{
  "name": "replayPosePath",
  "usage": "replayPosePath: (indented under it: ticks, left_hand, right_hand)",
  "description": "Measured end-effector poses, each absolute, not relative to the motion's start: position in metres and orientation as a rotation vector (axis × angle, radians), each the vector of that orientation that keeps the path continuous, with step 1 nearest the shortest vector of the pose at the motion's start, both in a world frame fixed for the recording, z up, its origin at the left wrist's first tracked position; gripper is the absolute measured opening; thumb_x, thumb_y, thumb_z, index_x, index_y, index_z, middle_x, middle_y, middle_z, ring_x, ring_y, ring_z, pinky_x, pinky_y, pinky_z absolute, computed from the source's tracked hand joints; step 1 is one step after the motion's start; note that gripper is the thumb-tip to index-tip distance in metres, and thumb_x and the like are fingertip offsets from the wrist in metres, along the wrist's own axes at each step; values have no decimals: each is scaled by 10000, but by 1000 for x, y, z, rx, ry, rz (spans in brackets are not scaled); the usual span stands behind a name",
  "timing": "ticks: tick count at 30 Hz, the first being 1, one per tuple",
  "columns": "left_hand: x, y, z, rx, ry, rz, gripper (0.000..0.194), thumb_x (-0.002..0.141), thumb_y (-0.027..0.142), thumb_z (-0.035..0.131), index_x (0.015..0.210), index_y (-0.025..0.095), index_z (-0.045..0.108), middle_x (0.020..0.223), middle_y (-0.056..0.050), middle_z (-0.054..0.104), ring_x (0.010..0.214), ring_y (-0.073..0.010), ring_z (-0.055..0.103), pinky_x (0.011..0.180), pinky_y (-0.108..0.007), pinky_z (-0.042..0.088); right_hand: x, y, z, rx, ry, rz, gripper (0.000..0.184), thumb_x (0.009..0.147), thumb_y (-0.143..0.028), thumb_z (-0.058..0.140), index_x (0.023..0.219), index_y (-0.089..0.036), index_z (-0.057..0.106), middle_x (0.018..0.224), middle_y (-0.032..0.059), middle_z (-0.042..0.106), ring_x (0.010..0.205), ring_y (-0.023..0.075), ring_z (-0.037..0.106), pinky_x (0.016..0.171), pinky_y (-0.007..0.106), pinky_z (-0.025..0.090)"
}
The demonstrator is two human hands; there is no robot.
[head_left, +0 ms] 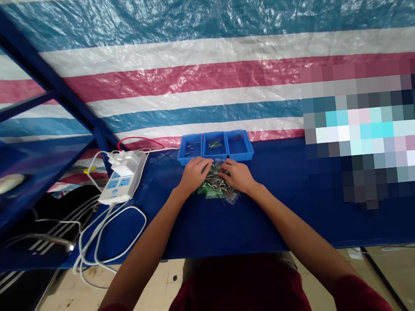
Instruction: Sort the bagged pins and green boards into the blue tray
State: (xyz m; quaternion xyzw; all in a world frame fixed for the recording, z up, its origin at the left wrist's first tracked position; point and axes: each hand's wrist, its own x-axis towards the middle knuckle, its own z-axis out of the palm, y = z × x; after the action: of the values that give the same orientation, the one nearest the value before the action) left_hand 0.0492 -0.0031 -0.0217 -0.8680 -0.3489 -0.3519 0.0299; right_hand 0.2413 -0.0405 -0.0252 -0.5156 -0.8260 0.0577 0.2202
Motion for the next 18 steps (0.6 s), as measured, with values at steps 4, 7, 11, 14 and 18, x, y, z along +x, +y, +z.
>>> replayPosePath:
  ticks: [4,7,11,14,18]
  left_hand:
    - [49,-6,-25,-2679,-994,-1109,255,968,261,431,951,164,666,913,-64,734,856,-187,670,812,-328,480]
    - [49,-5,-26,-2657,-969,-1157,234,963,248,449,951,160,665,909,-63,734,847,-184,673,797,-324,487]
    - [48,-5,-27,-2653,-963,-1181,244,965,258,447,956,161,671,901,-68,734,843,-182,676,788,-319,499]
    - [48,-6,-28,-2668,-975,-1176,259,967,274,440,960,166,675,900,-69,733,845,-181,676,791,-319,506]
    - [48,-7,-28,-2680,-964,-1173,249,963,269,450,961,164,676,886,-71,732,825,-183,675,783,-323,509]
  right_hand:
    - [240,-42,-23,-1568,-2253,146,303,912,-423,540,1088,-202,649,1076,79,626,854,187,636,696,266,438]
    - [239,-43,-21,-1657,-2221,135,329,904,-457,541,1085,-206,654,1093,86,622,859,194,641,702,270,444]
    - [240,-43,-20,-1726,-2191,130,373,892,-499,542,1084,-200,653,1091,96,624,858,203,642,700,277,445]
    - [240,-41,-21,-1741,-2185,134,381,904,-515,514,1045,-191,656,1067,100,630,849,203,642,686,277,437]
    - [240,-40,-22,-1711,-2189,136,338,914,-492,513,996,-197,654,1029,85,638,834,193,641,667,274,422]
